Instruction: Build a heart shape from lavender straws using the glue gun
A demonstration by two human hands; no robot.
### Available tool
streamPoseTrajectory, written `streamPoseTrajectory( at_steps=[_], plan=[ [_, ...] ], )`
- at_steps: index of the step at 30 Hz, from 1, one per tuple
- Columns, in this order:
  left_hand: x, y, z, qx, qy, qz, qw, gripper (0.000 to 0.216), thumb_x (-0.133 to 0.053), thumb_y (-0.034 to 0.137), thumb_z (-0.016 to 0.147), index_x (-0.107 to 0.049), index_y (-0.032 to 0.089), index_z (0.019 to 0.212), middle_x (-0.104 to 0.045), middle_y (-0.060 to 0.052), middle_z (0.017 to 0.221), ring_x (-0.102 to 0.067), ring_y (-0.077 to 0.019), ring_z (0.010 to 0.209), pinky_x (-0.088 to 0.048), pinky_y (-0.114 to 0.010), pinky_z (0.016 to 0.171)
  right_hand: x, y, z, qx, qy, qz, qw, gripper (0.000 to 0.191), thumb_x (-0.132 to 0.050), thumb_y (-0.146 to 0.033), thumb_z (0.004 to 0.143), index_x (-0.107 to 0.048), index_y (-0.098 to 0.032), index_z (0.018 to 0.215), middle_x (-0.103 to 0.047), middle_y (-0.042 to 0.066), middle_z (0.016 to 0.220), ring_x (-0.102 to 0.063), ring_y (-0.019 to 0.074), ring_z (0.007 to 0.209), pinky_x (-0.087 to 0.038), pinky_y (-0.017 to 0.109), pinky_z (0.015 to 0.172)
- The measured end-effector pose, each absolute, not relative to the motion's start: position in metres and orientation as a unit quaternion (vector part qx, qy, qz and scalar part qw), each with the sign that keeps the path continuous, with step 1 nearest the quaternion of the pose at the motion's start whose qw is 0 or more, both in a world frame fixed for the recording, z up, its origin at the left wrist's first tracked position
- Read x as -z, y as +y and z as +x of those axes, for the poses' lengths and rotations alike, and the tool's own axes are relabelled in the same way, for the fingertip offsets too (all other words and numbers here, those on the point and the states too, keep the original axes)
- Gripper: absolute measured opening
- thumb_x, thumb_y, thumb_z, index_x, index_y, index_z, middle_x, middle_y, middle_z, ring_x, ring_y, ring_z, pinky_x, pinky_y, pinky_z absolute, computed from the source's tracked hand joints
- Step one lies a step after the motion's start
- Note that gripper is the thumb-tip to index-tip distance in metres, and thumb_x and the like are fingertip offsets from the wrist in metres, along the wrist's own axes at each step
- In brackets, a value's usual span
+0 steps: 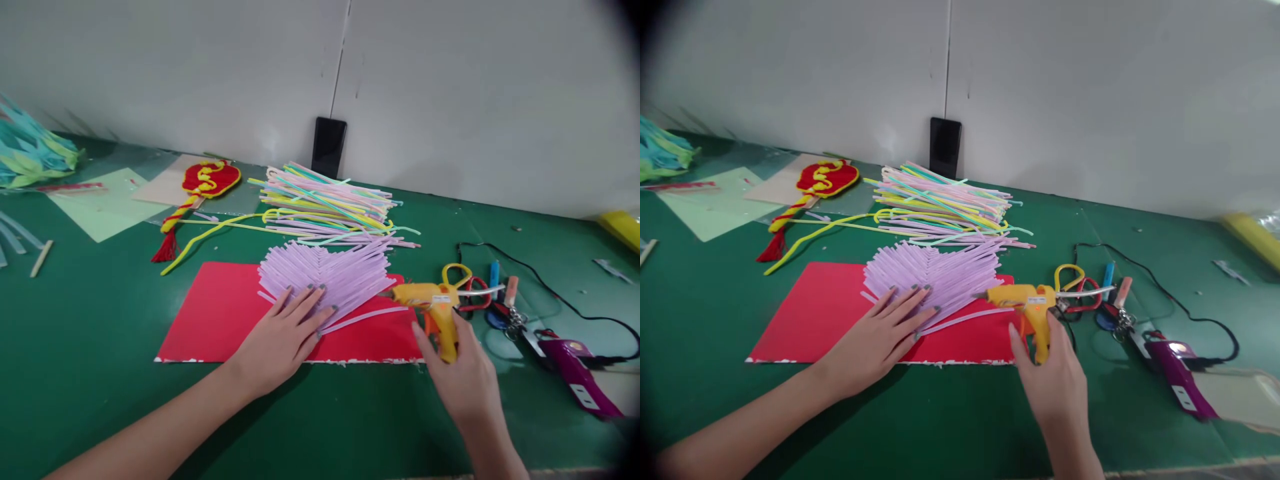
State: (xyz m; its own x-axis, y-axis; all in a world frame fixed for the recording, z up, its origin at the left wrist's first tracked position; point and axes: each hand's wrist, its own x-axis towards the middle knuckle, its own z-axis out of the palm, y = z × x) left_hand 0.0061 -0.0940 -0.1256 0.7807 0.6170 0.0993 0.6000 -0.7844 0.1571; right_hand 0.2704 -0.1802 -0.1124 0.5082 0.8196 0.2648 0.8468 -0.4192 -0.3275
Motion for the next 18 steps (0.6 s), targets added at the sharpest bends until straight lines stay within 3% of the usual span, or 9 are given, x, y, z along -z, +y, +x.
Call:
streamPoseTrajectory(
  at_steps=[3,8,18],
  plan=[
    [0.124,-0.094,0.007,-0.067,0.332,0.939,0.062,0.046,-0.030,0.032,0.097,-0.030,0.029,0.143,-0.025,0.000,0.153,-0.023,-0.0203,0.140,-0.016,-0.044,0.114,0.123,-0.191,0.255,0.071,-0.536,-0.819,0.190,0.068,-0.040,-0.066,0.081,-0.051,-0.014,0.124,-0.064,0.016,0.108,-0.063,0.0306,0.091,-0.049,0.033,0.059],
    [0.124,-0.096,0.006,-0.084,0.352,0.930,0.067,0.045,-0.033,0.033,0.096,-0.035,0.029,0.141,-0.031,-0.001,0.151,-0.026,-0.0216,0.138,-0.016,-0.045,0.114,0.133,-0.197,0.234,0.125,-0.585,-0.783,0.169,0.056,-0.042,-0.055,0.086,-0.052,-0.014,0.123,-0.065,0.013,0.099,-0.065,0.0227,0.072,-0.044,0.026,0.042],
    [0.123,-0.098,0.005,-0.071,0.362,0.926,0.077,0.047,-0.035,0.033,0.095,-0.035,0.028,0.141,-0.027,-0.002,0.152,-0.025,-0.0228,0.139,-0.020,-0.047,0.113,0.144,-0.200,0.219,0.146,-0.609,-0.753,0.201,0.043,-0.049,-0.042,0.086,-0.055,-0.015,0.120,-0.066,0.010,0.099,-0.066,0.0198,0.078,-0.049,0.025,0.051]
  ],
)
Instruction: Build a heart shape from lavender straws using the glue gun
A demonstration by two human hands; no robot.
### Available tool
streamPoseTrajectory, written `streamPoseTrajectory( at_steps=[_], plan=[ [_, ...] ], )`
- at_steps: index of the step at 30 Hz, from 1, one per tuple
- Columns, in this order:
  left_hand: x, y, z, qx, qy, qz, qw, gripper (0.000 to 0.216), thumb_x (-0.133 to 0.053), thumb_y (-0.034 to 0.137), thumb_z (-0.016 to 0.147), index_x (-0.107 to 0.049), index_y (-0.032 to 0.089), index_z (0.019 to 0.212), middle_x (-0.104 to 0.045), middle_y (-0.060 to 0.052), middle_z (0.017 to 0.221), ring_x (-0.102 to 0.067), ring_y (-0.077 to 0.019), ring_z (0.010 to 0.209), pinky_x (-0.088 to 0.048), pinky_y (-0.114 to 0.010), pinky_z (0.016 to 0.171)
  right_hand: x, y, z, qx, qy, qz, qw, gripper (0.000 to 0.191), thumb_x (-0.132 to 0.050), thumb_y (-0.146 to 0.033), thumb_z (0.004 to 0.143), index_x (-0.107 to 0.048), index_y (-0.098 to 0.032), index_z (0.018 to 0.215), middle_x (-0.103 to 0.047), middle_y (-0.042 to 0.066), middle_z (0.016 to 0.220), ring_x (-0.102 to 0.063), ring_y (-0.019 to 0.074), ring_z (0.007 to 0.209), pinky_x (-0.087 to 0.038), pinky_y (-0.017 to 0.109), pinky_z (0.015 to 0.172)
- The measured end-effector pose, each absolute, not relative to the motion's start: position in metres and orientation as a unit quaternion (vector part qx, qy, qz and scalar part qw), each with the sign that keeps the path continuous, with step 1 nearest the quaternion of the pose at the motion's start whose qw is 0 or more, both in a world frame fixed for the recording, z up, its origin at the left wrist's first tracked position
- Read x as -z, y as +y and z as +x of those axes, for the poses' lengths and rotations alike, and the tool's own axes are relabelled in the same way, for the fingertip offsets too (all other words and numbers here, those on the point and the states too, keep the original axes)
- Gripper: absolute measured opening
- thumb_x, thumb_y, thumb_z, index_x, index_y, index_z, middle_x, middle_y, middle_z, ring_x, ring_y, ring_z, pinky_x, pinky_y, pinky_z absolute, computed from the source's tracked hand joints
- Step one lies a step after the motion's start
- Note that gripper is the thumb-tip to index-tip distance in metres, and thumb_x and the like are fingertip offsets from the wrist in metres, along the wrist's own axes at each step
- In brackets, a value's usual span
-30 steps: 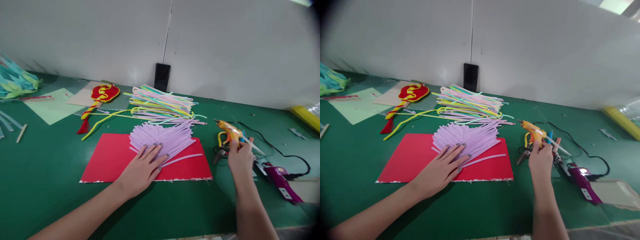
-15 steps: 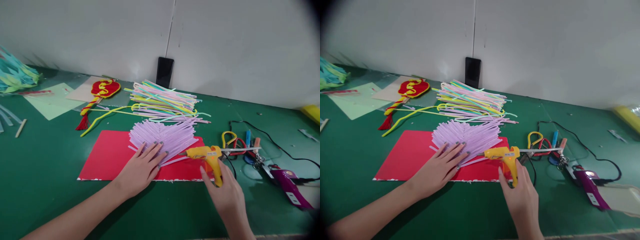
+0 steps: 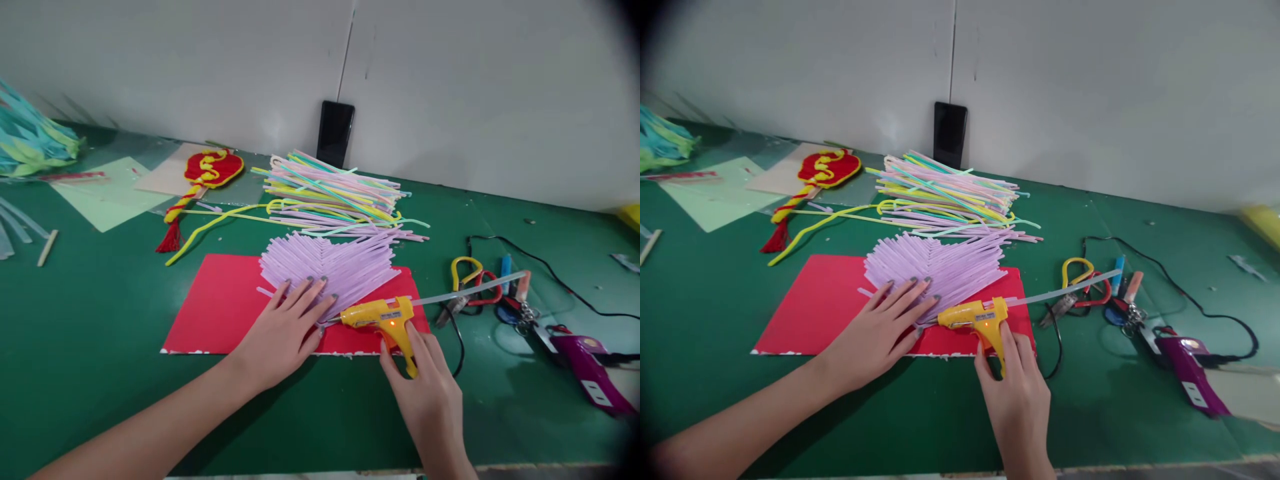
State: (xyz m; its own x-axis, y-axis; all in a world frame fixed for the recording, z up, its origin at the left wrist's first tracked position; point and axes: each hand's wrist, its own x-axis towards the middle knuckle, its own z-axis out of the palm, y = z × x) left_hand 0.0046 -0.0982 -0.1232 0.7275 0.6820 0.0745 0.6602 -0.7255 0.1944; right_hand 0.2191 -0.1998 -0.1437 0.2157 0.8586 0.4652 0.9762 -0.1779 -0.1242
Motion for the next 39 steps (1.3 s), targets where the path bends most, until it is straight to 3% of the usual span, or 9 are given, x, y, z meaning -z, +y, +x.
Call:
streamPoseTrajectory(
  at_steps=[17,29,39],
  plan=[
    [0.1222,-0.0979,0.0028,-0.070,0.358,0.926,0.099,0.049,-0.033,0.025,0.093,-0.033,0.027,0.142,-0.026,0.000,0.153,-0.021,-0.0219,0.140,-0.017,-0.047,0.114,0.1446,-0.2025,0.2181,0.125,-0.617,-0.743,0.229,0.040,-0.048,-0.036,0.089,-0.054,-0.016,0.123,-0.065,0.009,0.096,-0.065,0.0203,0.083,-0.054,0.028,0.064],
    [0.1232,-0.0990,0.0022,-0.079,0.360,0.924,0.099,0.049,-0.032,0.026,0.093,-0.032,0.025,0.143,-0.029,0.000,0.151,-0.022,-0.0206,0.140,-0.015,-0.045,0.115,0.1448,-0.2039,0.2177,0.142,-0.615,-0.743,0.223,0.038,-0.048,-0.036,0.089,-0.056,-0.015,0.120,-0.065,0.011,0.100,-0.066,0.0196,0.081,-0.053,0.026,0.059],
    [0.1234,-0.0985,0.0035,-0.076,0.364,0.923,0.103,0.050,-0.032,0.026,0.093,-0.031,0.022,0.143,-0.028,0.000,0.152,-0.021,-0.0199,0.140,-0.014,-0.045,0.115,0.1425,-0.2050,0.2165,0.129,-0.615,-0.741,0.238,0.037,-0.051,-0.033,0.088,-0.057,-0.013,0.119,-0.066,0.012,0.102,-0.066,0.0214,0.084,-0.053,0.028,0.064]
  ],
)
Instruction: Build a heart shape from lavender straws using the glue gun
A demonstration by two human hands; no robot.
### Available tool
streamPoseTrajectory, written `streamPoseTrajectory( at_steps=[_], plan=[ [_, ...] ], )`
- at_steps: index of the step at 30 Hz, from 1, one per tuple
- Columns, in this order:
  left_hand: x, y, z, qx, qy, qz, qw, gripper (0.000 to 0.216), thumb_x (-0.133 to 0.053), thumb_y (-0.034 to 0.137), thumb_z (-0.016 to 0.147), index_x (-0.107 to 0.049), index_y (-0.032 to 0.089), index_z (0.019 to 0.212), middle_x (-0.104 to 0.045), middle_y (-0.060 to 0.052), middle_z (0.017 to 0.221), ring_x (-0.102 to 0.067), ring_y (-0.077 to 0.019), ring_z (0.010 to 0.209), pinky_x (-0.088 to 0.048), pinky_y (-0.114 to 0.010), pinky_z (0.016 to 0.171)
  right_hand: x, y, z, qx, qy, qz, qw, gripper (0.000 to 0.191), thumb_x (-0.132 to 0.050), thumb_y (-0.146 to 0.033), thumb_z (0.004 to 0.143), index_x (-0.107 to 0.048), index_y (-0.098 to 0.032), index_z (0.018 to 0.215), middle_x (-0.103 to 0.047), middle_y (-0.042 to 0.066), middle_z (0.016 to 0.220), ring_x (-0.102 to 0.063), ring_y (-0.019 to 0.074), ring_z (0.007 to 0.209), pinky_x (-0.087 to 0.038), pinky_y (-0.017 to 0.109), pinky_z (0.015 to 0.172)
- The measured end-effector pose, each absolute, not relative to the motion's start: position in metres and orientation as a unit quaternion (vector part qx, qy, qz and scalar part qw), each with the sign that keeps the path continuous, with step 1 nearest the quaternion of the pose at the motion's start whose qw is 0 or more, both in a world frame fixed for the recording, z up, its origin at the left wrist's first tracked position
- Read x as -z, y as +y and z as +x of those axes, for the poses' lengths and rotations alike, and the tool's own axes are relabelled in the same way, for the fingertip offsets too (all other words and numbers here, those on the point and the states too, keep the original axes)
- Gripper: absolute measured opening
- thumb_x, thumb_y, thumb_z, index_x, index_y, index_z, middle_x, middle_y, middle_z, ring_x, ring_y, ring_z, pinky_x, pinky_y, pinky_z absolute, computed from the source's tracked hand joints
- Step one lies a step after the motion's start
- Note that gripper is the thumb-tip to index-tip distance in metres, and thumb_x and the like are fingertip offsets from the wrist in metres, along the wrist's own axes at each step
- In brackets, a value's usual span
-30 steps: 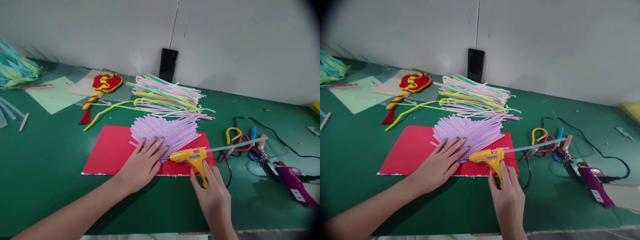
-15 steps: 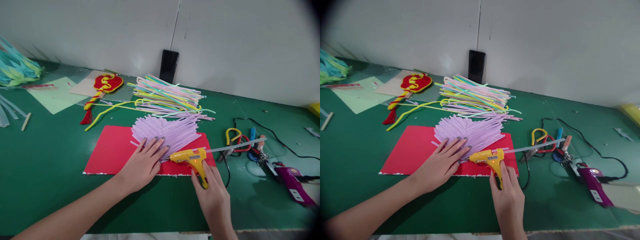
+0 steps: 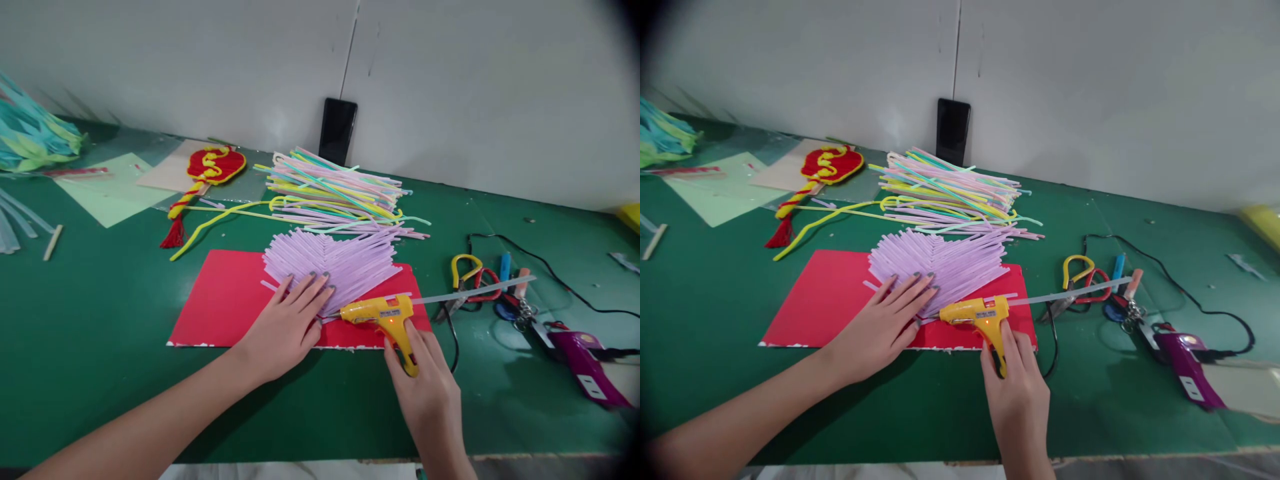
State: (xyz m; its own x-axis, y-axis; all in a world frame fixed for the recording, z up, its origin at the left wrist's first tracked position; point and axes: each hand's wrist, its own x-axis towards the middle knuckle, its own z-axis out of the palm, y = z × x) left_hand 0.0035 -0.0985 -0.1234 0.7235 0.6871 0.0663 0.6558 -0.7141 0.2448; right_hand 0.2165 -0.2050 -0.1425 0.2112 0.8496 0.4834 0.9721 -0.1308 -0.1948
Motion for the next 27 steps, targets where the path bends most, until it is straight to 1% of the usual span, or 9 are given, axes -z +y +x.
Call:
streamPoseTrajectory(
  at_steps=[13,18,27],
  plan=[
    [0.1239,-0.0985,0.0033,-0.080,0.363,0.923,0.099,0.050,-0.032,0.027,0.094,-0.030,0.022,0.143,-0.027,0.000,0.152,-0.020,-0.0197,0.141,-0.012,-0.044,0.116,0.1450,-0.2065,0.2185,0.140,-0.621,-0.733,0.240,0.038,-0.051,-0.032,0.088,-0.057,-0.012,0.120,-0.066,0.012,0.103,-0.066,0.0209,0.083,-0.053,0.028,0.063],
    [0.1236,-0.0991,0.0033,-0.080,0.364,0.923,0.098,0.053,-0.037,0.030,0.092,-0.028,0.022,0.144,-0.026,0.000,0.152,-0.019,-0.0203,0.141,-0.012,-0.044,0.116,0.1439,-0.2067,0.2180,0.139,-0.620,-0.734,0.241,0.036,-0.052,-0.031,0.089,-0.057,-0.013,0.120,-0.066,0.011,0.102,-0.066,0.0203,0.083,-0.053,0.027,0.066],
    [0.1217,-0.0991,0.0041,-0.083,0.361,0.923,0.103,0.054,-0.039,0.031,0.091,-0.029,0.021,0.144,-0.027,-0.002,0.152,-0.020,-0.0214,0.141,-0.012,-0.046,0.116,0.1442,-0.2066,0.2184,0.137,-0.618,-0.731,0.254,0.035,-0.054,-0.030,0.088,-0.058,-0.011,0.118,-0.065,0.012,0.101,-0.065,0.0206,0.082,-0.053,0.028,0.069]
  ],
)
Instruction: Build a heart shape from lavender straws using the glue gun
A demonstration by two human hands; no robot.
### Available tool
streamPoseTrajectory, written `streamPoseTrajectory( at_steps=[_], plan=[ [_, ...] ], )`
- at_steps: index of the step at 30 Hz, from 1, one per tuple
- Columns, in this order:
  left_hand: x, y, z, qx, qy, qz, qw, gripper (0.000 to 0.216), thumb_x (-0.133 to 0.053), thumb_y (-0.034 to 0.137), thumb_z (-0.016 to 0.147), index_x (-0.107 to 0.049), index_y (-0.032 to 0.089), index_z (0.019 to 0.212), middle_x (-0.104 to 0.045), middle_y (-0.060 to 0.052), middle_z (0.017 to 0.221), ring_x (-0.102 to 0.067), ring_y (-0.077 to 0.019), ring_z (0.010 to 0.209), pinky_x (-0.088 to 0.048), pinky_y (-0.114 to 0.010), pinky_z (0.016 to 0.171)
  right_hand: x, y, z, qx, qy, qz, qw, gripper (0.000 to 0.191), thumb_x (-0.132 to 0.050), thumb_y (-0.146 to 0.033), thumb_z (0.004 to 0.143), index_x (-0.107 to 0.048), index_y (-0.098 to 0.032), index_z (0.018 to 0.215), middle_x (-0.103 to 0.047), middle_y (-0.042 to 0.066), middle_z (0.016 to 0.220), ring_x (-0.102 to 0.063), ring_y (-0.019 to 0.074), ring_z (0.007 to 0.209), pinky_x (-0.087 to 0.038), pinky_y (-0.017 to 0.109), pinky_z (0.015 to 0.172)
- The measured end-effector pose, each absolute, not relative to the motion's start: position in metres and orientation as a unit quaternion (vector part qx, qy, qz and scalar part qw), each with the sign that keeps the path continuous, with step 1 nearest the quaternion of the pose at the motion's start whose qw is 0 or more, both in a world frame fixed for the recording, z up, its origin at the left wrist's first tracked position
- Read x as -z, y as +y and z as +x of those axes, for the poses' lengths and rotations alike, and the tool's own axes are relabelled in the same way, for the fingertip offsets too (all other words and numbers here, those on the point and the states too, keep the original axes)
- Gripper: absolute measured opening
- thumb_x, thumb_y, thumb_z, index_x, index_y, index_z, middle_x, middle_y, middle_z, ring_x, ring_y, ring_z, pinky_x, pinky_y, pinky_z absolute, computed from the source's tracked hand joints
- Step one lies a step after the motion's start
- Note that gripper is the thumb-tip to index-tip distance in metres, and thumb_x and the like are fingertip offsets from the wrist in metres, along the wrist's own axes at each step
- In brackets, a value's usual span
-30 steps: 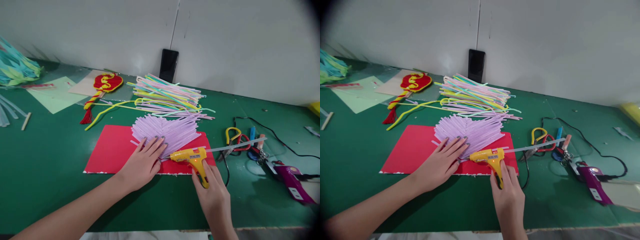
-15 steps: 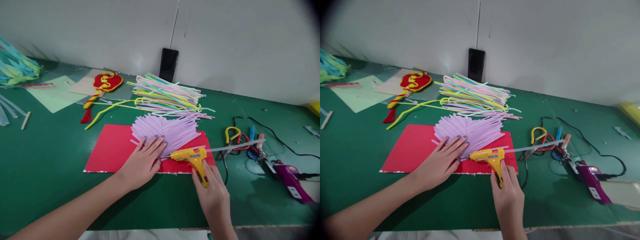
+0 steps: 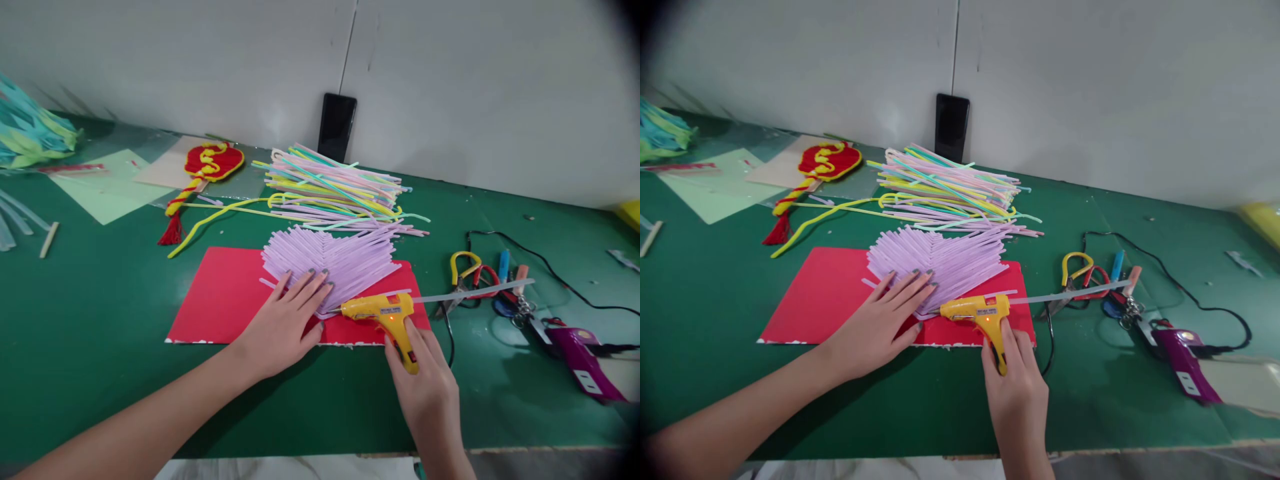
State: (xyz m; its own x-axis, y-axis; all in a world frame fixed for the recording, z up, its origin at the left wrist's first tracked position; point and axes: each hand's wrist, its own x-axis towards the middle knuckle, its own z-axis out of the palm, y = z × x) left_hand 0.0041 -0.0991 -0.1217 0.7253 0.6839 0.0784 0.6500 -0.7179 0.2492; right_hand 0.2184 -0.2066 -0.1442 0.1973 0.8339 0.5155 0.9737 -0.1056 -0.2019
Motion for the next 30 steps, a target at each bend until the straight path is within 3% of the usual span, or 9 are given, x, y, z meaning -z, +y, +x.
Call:
streamPoseTrajectory(
  at_steps=[7,18,30],
  plan=[
    [0.119,-0.094,0.003,-0.088,0.369,0.914,0.143,0.044,-0.032,0.023,0.094,-0.038,0.021,0.138,-0.034,-0.001,0.149,-0.026,-0.0178,0.138,-0.015,-0.045,0.116,0.144,-0.207,0.218,0.130,-0.613,-0.736,0.257,0.036,-0.053,-0.031,0.088,-0.058,-0.012,0.117,-0.066,0.012,0.100,-0.065,0.0199,0.082,-0.054,0.028,0.070],
    [0.119,-0.090,0.005,-0.137,0.404,0.874,0.234,0.054,-0.047,0.012,0.079,-0.046,0.025,0.132,-0.039,0.001,0.146,-0.031,-0.0179,0.136,-0.017,-0.044,0.116,0.146,-0.205,0.220,0.121,-0.566,-0.773,0.261,0.045,-0.050,-0.042,0.087,-0.059,-0.009,0.116,-0.065,0.015,0.101,-0.064,0.0248,0.089,-0.052,0.032,0.069],
    [0.126,-0.083,0.005,-0.175,0.393,0.878,0.208,0.044,-0.048,0.010,0.084,-0.055,0.028,0.124,-0.052,0.000,0.136,-0.044,-0.0178,0.126,-0.026,-0.047,0.111,0.137,-0.202,0.223,0.086,-0.565,-0.765,0.296,0.043,-0.051,-0.045,0.086,-0.061,-0.009,0.107,-0.061,0.009,0.082,-0.060,0.0184,0.070,-0.049,0.027,0.062]
  ],
)
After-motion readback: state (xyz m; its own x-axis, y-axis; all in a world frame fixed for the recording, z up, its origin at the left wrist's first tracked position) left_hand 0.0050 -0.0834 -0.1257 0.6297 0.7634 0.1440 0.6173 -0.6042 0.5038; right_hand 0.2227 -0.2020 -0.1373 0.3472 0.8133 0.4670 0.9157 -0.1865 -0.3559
